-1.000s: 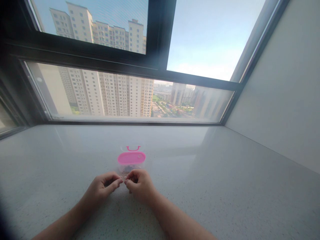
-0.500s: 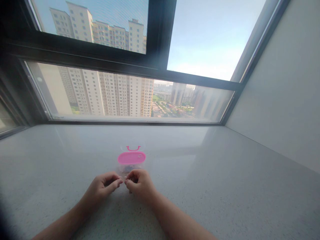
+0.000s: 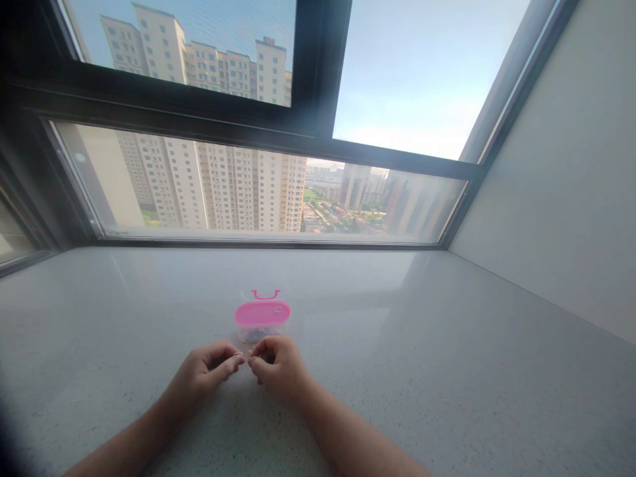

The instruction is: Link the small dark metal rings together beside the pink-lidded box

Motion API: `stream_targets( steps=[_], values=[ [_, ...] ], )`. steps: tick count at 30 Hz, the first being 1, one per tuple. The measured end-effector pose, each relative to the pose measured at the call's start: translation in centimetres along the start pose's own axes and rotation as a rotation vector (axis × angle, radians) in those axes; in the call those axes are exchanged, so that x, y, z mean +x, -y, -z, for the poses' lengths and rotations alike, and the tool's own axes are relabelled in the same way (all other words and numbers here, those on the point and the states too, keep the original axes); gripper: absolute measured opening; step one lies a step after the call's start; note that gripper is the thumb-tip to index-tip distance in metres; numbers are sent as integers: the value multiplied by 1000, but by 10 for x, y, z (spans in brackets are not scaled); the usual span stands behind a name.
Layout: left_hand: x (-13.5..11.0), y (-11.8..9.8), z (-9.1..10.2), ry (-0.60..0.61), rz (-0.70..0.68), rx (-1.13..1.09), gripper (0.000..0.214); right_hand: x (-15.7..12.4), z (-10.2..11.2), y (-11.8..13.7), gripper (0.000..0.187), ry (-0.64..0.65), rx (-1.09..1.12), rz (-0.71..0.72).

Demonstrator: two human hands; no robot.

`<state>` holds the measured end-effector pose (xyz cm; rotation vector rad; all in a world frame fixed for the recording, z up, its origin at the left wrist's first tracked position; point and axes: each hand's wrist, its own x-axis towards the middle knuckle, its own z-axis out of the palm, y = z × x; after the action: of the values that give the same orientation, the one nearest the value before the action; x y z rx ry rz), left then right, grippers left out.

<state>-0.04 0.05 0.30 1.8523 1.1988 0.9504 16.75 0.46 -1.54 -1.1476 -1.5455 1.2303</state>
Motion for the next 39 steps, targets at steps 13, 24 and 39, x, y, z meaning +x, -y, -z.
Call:
stream_targets(
  steps=[13,24,39],
  values=[
    [1,0,0,12,4,-10,26,1,-1,0,8,-10,-25,-12],
    [1,0,0,5,-8,-5,25,1,0,0,5,-1,21,-1],
    [1,2,0,18,-6,2,25,0,-1,5,7,18,73,-31]
  ],
)
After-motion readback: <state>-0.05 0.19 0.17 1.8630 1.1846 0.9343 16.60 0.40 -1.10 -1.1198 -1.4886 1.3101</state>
